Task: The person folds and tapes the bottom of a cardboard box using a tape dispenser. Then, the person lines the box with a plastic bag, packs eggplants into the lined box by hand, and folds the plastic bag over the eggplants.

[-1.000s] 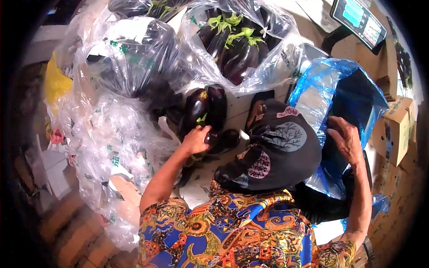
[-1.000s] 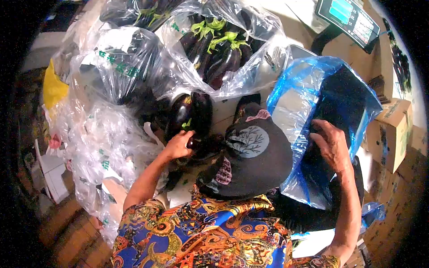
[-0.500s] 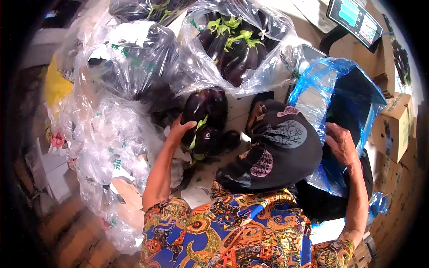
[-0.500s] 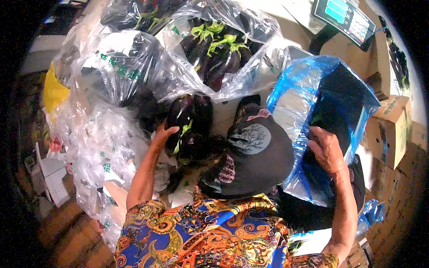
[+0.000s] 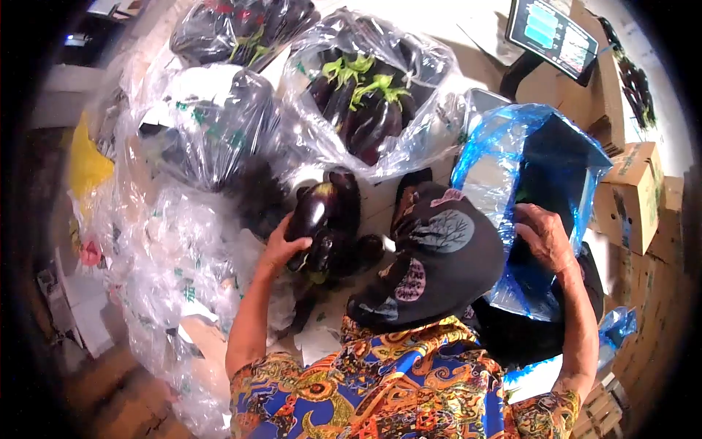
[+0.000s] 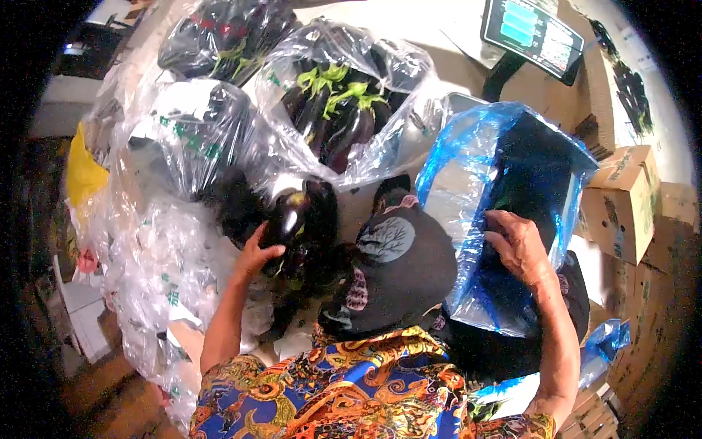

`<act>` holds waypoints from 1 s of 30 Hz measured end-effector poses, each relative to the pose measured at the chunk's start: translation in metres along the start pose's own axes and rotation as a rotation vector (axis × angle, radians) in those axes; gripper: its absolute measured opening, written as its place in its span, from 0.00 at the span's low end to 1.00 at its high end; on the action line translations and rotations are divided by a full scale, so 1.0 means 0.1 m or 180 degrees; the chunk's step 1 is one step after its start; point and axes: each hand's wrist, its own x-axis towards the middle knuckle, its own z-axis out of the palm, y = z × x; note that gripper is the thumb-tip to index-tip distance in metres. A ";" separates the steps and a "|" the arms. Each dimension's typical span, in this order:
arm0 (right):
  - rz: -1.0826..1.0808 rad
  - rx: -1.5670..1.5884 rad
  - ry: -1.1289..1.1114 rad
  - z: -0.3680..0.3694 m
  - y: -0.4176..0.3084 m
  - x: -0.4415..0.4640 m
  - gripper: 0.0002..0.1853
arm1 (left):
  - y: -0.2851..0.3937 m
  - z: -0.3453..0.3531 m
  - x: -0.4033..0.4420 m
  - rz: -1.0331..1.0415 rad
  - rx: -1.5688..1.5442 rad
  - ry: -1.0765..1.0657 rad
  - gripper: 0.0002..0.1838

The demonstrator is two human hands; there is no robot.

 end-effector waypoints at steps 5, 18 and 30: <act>0.0024 0.0227 0.0306 -0.11 -0.39 0.17 0.12 | 0.20 0.21 0.23 0.1551 0.0849 0.0710 0.16; -0.0903 -0.0343 0.0482 0.25 -0.51 1.69 0.28 | 2.18 1.59 3.35 -0.0230 -0.3734 -0.0670 0.21; 0.0725 -0.0987 0.1200 0.33 0.34 3.38 0.31 | 2.86 1.41 3.14 0.1165 -0.3735 -0.2186 0.09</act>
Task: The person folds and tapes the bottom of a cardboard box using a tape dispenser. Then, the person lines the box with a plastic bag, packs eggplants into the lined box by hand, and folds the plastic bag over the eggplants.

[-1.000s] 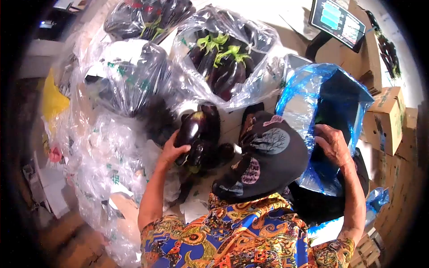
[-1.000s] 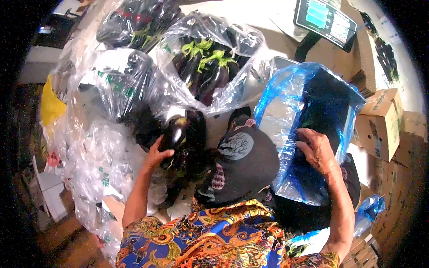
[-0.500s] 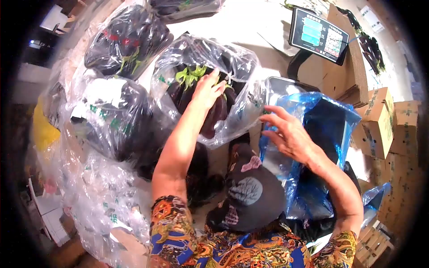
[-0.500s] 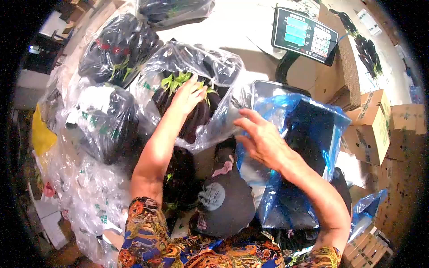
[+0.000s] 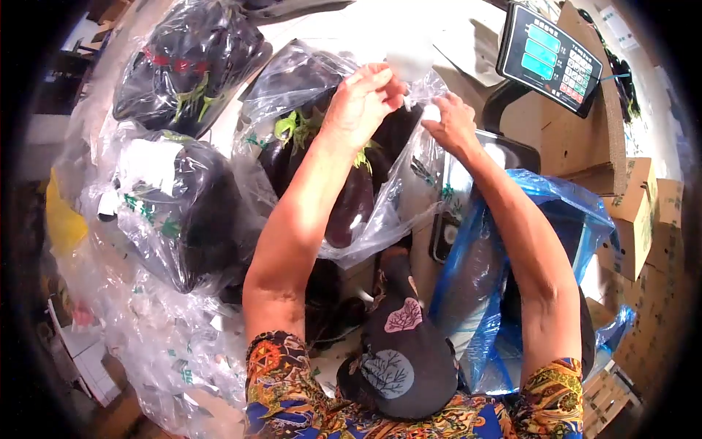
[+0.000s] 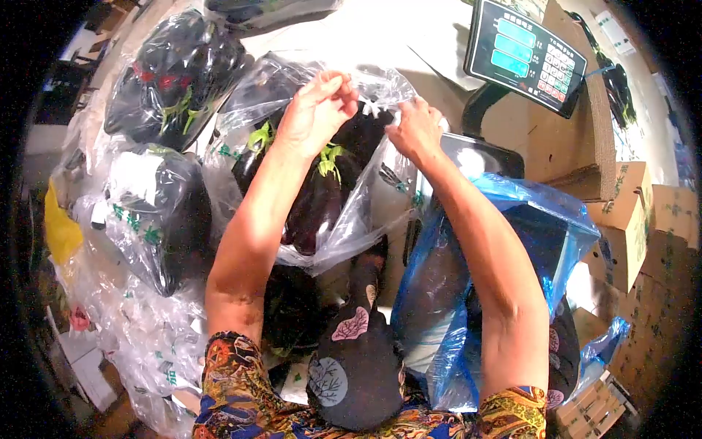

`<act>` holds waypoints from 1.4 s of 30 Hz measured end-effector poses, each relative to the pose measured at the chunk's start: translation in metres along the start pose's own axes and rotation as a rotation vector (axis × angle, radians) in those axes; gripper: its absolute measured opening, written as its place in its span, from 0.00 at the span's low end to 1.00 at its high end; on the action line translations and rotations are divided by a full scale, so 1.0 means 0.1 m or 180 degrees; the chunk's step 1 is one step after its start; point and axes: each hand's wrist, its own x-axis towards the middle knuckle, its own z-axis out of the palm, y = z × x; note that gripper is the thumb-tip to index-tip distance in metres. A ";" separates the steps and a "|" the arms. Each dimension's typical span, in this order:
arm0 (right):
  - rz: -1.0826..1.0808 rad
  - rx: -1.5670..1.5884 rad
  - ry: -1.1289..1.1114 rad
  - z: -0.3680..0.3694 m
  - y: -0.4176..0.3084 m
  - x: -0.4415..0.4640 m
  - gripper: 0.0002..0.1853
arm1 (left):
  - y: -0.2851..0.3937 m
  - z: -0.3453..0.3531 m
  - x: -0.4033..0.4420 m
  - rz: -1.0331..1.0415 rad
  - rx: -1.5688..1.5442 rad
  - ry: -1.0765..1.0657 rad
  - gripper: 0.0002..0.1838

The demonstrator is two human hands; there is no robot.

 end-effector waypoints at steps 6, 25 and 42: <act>-0.0068 0.0085 0.0666 0.02 0.29 0.18 0.36 | -0.50 -0.32 -0.22 -0.0507 0.2422 0.0941 0.12; 0.0456 0.1771 0.1240 -0.25 0.06 0.27 0.16 | -1.20 -0.21 0.55 0.0472 0.5303 0.1349 0.37; -0.0825 0.1612 0.0673 -0.90 -0.17 -0.43 0.18 | 0.89 1.13 -0.98 0.1942 0.2417 0.0511 0.37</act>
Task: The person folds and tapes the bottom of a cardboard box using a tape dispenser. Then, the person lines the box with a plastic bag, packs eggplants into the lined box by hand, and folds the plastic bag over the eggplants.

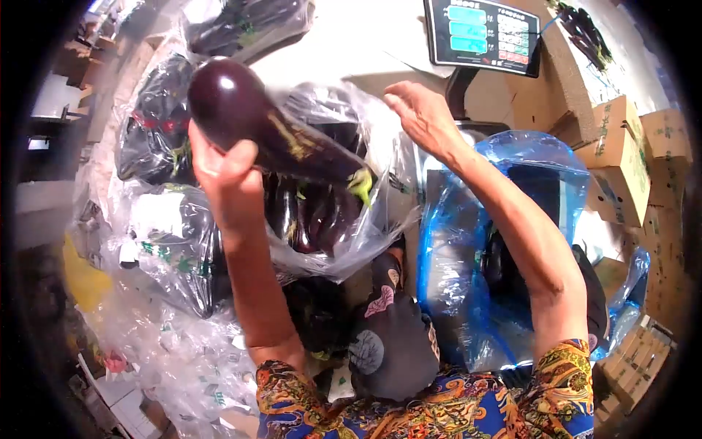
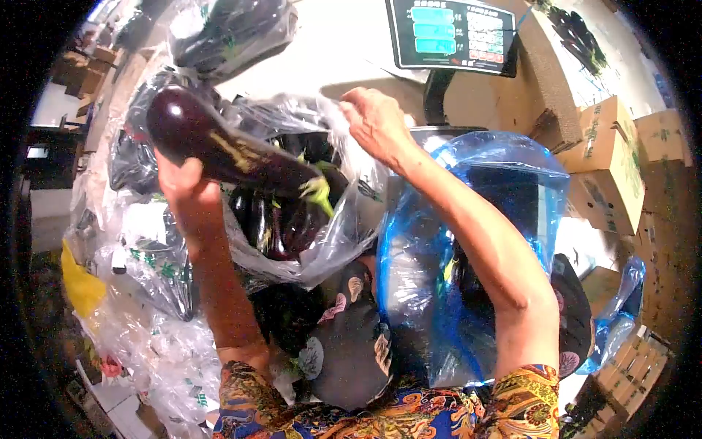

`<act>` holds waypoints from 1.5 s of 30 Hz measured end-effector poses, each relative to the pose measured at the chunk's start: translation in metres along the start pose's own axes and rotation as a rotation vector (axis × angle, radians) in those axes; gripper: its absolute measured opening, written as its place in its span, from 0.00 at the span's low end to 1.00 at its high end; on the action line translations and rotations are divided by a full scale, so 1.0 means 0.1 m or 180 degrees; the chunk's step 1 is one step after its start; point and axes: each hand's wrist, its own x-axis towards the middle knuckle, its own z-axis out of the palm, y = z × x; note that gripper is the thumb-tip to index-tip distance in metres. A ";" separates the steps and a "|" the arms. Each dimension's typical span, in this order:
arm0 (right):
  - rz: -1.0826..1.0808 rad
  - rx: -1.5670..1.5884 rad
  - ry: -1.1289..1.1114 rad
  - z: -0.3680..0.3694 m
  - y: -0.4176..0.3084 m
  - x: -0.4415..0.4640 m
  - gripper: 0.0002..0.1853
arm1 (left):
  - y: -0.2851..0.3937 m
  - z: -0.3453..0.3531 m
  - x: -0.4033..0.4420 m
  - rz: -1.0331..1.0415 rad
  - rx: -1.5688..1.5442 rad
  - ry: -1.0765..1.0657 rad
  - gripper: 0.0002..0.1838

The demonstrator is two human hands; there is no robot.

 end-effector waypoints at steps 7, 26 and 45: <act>0.0613 0.3126 -0.1748 -0.59 -1.04 -0.45 0.31 | 0.22 0.28 0.00 -0.0514 -0.2775 -0.0499 0.42; 0.1117 0.2355 -0.0746 -1.54 -0.79 -1.95 0.40 | 0.10 1.63 -0.73 -0.1752 -0.2107 -0.1494 0.25; 0.1933 0.2289 -0.0692 -1.80 -0.11 -2.55 0.43 | -0.32 2.18 -1.04 -0.2646 0.0247 -0.3182 0.31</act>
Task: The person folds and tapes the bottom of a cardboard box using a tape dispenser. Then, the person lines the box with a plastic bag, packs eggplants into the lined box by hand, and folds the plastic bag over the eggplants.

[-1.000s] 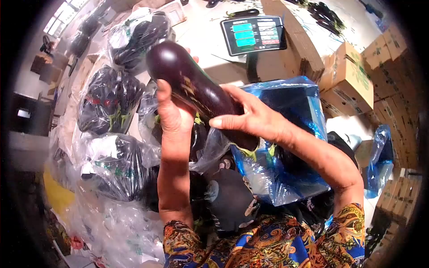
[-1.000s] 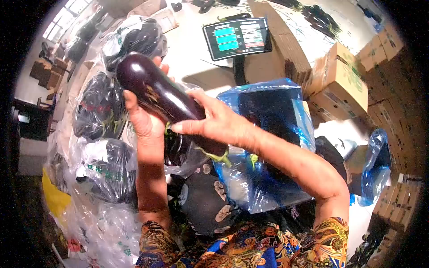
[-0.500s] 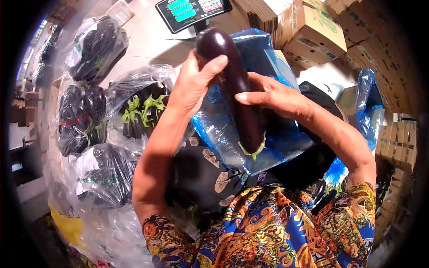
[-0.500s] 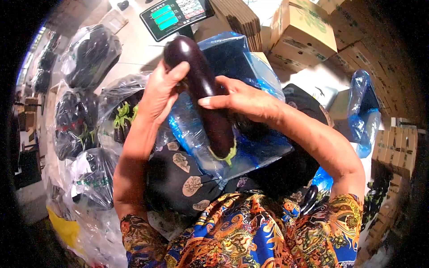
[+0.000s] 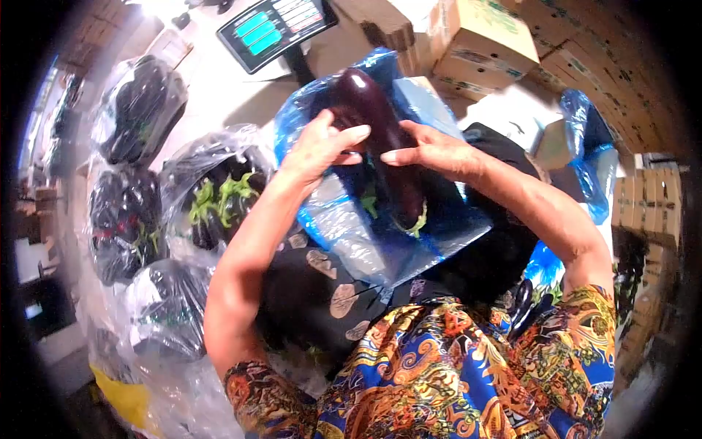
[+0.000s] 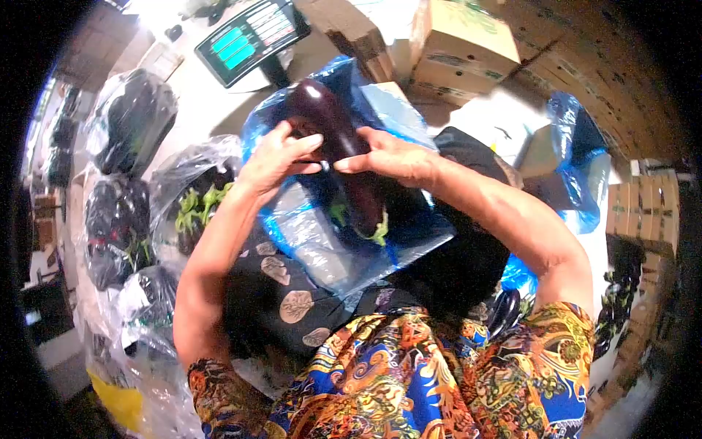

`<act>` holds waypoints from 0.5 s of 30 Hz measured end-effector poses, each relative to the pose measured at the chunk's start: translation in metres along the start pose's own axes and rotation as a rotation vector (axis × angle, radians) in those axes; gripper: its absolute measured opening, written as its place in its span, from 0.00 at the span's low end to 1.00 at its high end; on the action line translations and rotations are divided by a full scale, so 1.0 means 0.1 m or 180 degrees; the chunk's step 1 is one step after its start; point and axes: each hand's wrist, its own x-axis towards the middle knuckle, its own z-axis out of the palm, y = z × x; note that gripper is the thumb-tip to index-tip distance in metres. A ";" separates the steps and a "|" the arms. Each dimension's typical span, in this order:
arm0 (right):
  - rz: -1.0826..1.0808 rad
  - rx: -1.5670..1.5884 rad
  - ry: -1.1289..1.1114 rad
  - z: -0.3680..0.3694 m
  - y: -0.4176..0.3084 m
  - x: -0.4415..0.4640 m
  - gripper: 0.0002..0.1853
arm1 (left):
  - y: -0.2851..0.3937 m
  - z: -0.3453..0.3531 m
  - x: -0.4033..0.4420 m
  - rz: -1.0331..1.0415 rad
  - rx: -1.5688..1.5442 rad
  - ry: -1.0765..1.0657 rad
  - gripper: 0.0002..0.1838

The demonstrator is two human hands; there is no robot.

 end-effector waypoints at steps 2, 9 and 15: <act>-0.0425 0.0290 -0.0064 0.03 -0.10 -0.11 0.40 | 0.17 0.02 -0.09 0.0380 0.0263 0.0024 0.30; -0.1971 0.0732 0.1216 -0.45 -0.77 -1.17 0.30 | 0.71 0.31 -0.15 0.0623 0.0827 -0.0075 0.30; -0.1102 -0.0042 0.2725 -1.00 -0.11 -2.93 0.30 | 0.37 0.67 0.17 0.0245 0.1180 -0.0811 0.26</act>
